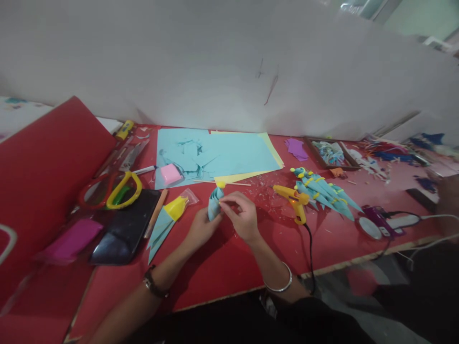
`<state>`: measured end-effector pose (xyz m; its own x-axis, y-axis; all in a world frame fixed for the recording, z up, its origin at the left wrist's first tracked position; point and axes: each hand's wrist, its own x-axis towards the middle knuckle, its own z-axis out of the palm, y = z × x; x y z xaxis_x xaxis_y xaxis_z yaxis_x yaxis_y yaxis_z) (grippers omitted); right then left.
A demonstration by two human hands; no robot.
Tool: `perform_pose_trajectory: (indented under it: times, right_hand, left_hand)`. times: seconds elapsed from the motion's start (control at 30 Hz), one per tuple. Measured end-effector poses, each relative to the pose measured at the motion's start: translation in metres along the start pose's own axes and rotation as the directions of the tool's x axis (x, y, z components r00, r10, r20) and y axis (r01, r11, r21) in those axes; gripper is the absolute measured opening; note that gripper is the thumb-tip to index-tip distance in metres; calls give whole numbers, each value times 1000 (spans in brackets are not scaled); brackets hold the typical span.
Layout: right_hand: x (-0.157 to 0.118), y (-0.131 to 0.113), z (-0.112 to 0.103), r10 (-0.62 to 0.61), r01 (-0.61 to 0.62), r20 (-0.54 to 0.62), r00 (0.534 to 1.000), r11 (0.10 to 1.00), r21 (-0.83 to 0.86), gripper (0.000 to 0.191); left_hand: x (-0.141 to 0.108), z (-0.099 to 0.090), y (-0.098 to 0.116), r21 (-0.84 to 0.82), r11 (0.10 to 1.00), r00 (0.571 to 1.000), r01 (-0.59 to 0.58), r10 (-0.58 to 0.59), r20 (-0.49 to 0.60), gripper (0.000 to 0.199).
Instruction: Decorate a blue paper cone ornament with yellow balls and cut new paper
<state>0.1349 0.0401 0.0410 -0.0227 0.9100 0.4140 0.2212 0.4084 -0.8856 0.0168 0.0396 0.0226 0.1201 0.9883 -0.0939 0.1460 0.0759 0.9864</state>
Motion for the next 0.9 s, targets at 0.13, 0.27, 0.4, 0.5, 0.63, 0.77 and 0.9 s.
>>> perform_pose_trajectory:
  times: [0.13, 0.27, 0.4, 0.5, 0.63, 0.77, 0.9]
  right_hand:
    - [0, 2, 0, 6, -7, 14, 1000, 999, 43, 7]
    - [0, 1, -1, -1, -1, 32, 999, 999, 53, 7]
    - [1, 1, -1, -14, 12, 34, 999, 998, 59, 8]
    - [0, 2, -1, -14, 11, 40, 999, 998, 54, 7]
    - [-1, 2, 1, -43, 40, 26, 999, 995, 88, 17]
    - [-3, 1, 3, -53, 53, -1, 999, 997, 54, 12]
    - [-4, 5, 6, -57, 64, 80, 995, 995, -79, 11]
  left_hand:
    - [0, -1, -1, 6, 1000, 1000, 3, -3, -7, 15]
    - [-1, -2, 1, -17, 1000, 1000, 11, -11, -21, 15]
    - [-1, -2, 4, -76, 996, 998, 46, -49, -36, 15]
    - [0, -1, 4, -129, 989, 996, 76, -81, -32, 14]
    - [1, -3, 4, -277, 948, 986, 156, -165, -9, 15]
    - [3, -4, 4, -429, 878, 973, 214, -231, 11, 16]
    - [8, -7, 7, -542, 810, 968, 223, -251, 22, 7]
